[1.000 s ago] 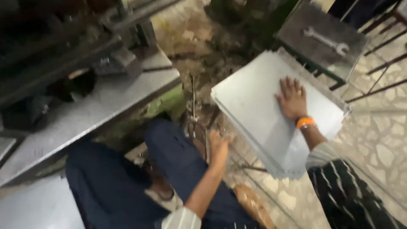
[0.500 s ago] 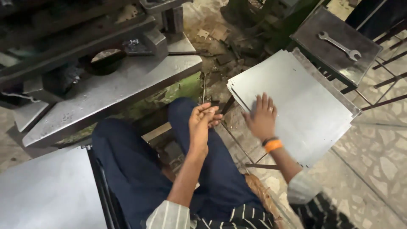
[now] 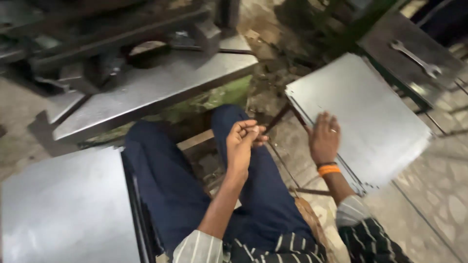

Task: Manually feeding metal sheets into an industrial punching machine to process them.

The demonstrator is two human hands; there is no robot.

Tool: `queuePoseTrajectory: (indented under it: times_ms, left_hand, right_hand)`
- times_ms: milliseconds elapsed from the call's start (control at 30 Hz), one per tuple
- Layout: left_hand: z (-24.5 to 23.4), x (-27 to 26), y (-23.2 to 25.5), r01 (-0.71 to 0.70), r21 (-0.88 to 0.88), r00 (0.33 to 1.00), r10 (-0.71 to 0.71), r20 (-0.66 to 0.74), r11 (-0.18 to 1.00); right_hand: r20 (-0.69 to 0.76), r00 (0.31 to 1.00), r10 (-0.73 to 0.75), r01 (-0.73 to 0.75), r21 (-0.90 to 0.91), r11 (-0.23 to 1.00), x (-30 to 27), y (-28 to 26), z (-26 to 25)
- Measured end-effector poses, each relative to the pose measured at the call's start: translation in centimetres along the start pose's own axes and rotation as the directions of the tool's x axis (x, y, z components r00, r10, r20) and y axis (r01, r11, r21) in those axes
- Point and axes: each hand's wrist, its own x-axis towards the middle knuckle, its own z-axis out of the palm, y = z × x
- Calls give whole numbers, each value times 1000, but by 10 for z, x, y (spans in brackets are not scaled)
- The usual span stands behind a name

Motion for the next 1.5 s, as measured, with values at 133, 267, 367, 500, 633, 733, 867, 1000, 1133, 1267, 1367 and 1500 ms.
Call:
queuePoseTrajectory:
  times_ms: [133,267,367,500,633,733,867,1000,1133,1267,1367,1500]
  left_hand:
    - [-40,-6,34,-49,16,995,51,-90,999]
    - [-90,-13,77,-186,67,941,197,-276,980]
    - [-147,-24,110,-313,304,814,419,-403,900]
    - [-251,-54,142,-124,793,556,704,-442,596]
    - [-347,-115,164,157,973,473,852,-224,169]
    - [-437,-156,165,561,820,542,799,-260,-114]
    - [-568,-186,171,872,470,262,678,-687,139]
    - [-647,-220,212,863,486,383,443,-810,142]
    - [-571,-263,269,746,646,429,628,-650,160]
    - [-465,-281,307,514,630,223,618,-754,582]
    - [-431,-266,302,292,595,269,533,-802,749]
    - [-416,-193,261,297,433,417,292,-861,851]
  right_hand:
    - [65,997,28,-37,135,990,36,-36,-25]
    - [85,994,-70,-28,806,591,113,-163,-153]
    - [193,945,-265,-126,960,248,122,-267,-187]
    - [124,719,-684,-196,980,-29,81,-397,-186]
    - [131,684,-718,-289,952,-102,34,-480,-173]
    - [-17,698,-716,-4,1000,-27,20,-494,-190]
    - [-90,517,-851,382,914,135,1,-489,-191]
    - [-48,355,-934,601,776,188,-8,-499,-182]
    - [-45,358,-932,574,798,182,-9,-499,-176]
    - [67,545,-836,16,996,90,-3,-484,-190]
    - [205,584,-785,-562,801,-209,22,-446,-217]
    - [477,690,-545,-713,579,-396,50,-377,-225]
